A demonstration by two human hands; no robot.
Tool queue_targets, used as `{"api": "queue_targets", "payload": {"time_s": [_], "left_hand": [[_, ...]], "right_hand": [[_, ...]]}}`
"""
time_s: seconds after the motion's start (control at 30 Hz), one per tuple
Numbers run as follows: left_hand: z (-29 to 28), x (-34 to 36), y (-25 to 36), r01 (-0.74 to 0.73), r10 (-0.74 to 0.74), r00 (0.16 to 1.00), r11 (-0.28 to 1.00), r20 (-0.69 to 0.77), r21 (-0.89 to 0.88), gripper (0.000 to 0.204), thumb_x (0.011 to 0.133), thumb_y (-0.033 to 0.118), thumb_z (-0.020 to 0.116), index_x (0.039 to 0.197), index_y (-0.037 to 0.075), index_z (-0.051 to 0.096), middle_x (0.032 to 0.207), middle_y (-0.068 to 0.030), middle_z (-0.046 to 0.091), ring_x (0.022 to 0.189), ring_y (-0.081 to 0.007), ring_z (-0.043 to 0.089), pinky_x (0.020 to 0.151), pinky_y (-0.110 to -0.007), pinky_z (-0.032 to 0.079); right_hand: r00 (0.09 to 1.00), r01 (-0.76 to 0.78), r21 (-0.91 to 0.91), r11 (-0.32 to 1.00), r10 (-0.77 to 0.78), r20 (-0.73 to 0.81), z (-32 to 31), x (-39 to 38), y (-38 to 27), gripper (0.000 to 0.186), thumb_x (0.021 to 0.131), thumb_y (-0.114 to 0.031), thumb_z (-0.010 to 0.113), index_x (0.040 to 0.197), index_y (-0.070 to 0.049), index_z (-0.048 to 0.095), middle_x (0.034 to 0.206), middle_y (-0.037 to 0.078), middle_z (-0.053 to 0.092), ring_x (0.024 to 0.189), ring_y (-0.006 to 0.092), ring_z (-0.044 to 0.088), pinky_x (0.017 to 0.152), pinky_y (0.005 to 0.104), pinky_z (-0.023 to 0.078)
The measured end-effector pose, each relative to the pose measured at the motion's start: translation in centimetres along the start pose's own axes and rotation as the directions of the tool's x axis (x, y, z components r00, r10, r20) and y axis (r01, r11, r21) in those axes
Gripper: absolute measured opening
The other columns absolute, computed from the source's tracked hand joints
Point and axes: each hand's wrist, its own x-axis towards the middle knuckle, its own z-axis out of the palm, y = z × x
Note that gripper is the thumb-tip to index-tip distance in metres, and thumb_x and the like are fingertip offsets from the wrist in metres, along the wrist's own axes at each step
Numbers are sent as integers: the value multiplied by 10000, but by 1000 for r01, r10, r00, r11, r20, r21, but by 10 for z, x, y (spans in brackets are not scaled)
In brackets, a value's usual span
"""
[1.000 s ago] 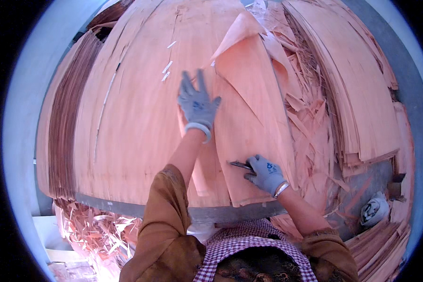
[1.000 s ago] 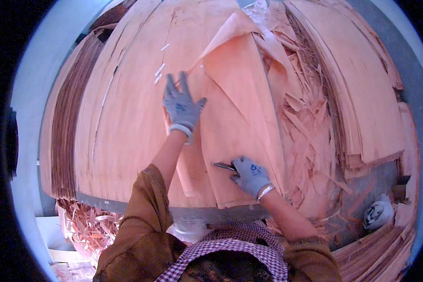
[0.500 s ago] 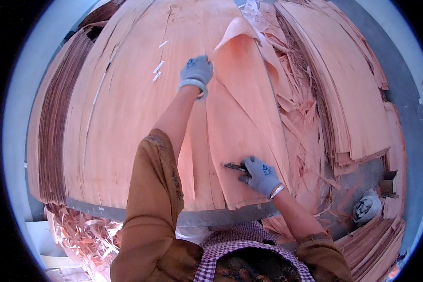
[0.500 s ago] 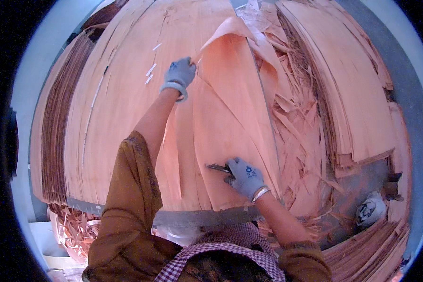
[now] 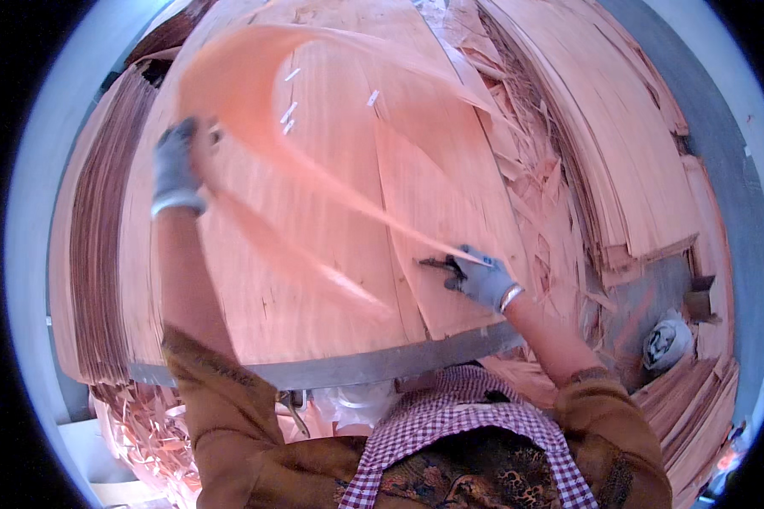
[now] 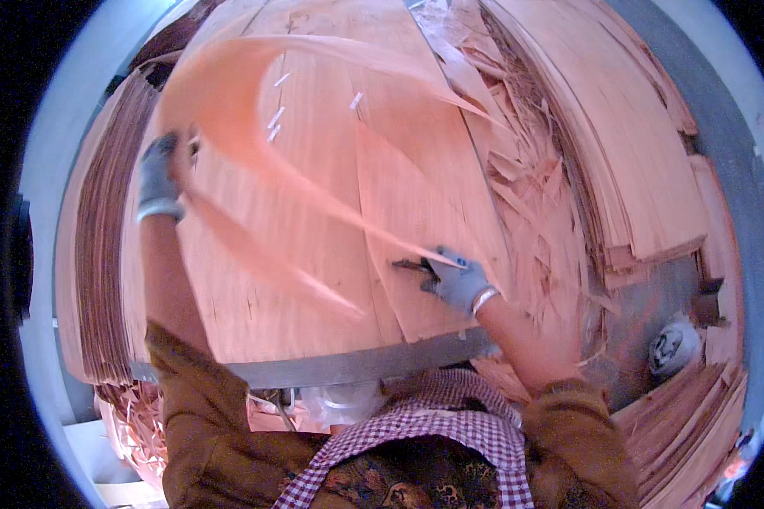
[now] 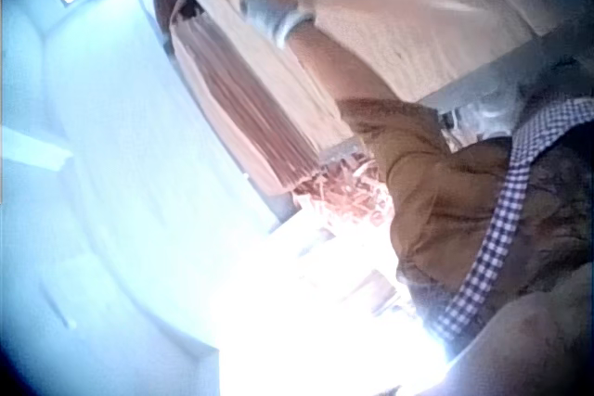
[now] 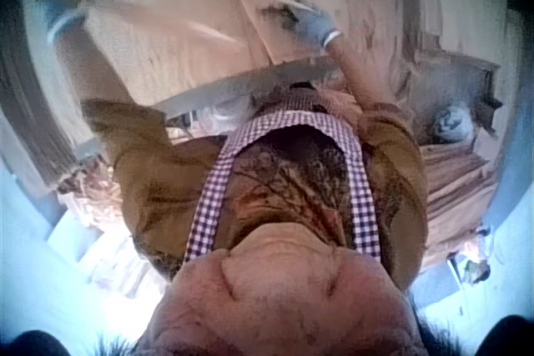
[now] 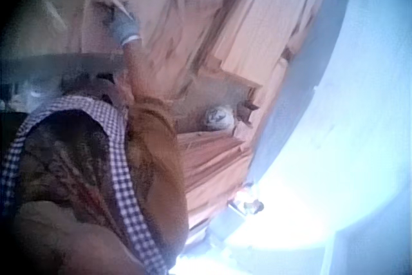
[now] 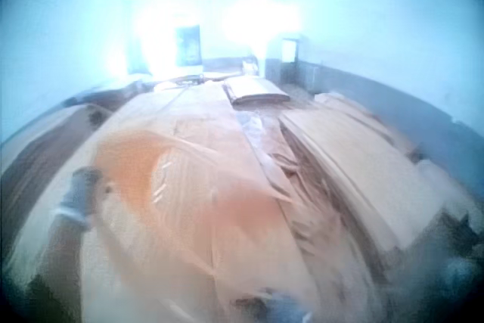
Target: The person cuts thin strips of wood veneer using a utility knife while wearing gloves and an apron.
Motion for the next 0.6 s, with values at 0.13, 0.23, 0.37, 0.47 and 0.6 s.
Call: {"api": "queue_targets", "payload": {"time_s": [0.13, 0.23, 0.37, 0.47, 0.6], "left_hand": [[-125, -40, -6, 66, -16, 973, 976, -230, 208, 448, 933, 301, 516, 1218, -41, 568, 1145, -137, 642, 1008, -223, 620, 913, -311, 447], [-281, -45, -13, 99, -8, 893, 979, -451, 180, 447, 904, 273, 591, 1216, -46, 567, 1112, -152, 650, 986, -234, 634, 864, -329, 499], [-367, -74, 0, 200, 336, 738, 719, -584, 666, 561, 873, 296, 648, 1300, -24, 477, 1175, -225, 596, 999, -312, 626, 837, -421, 535], [-231, -125, 8, 524, 586, 661, 87, -469, 847, 671, 839, 323, 677, 1383, 55, 391, 1344, -227, 456, 1179, -360, 516, 959, -485, 459], [-236, -141, -18, -123, 625, 745, -213, 232, 969, 680, 812, 290, 693, 1398, 124, 390, 1422, -239, 344, 1302, -387, 373, 1073, -449, 340]], "right_hand": [[998, -14, -60, 998, 10, -66, 2, -10, 9, 322, 818, -272, 655, 1049, -85, 531, 1094, 148, 559, 1019, 363, 566, 816, 451, 465], [998, 20, -50, 999, -23, -56, -3, -10, -9, 315, 821, -267, 649, 1050, -86, 528, 1075, 154, 551, 1010, 364, 567, 812, 451, 465], [986, 90, -62, 994, -98, -137, 6, -15, -14, 291, 828, -233, 633, 1059, -87, 533, 1061, 161, 549, 987, 365, 569, 807, 445, 464], [988, 61, -26, 998, -64, -139, 1, -30, 6, 283, 830, -211, 622, 1069, -85, 538, 1065, 163, 551, 971, 363, 569, 806, 445, 464], [950, 221, 128, 967, -184, -253, -7, -65, -7, 287, 846, -238, 610, 1073, -71, 555, 1001, 168, 572, 924, 356, 580, 773, 397, 482]]}}
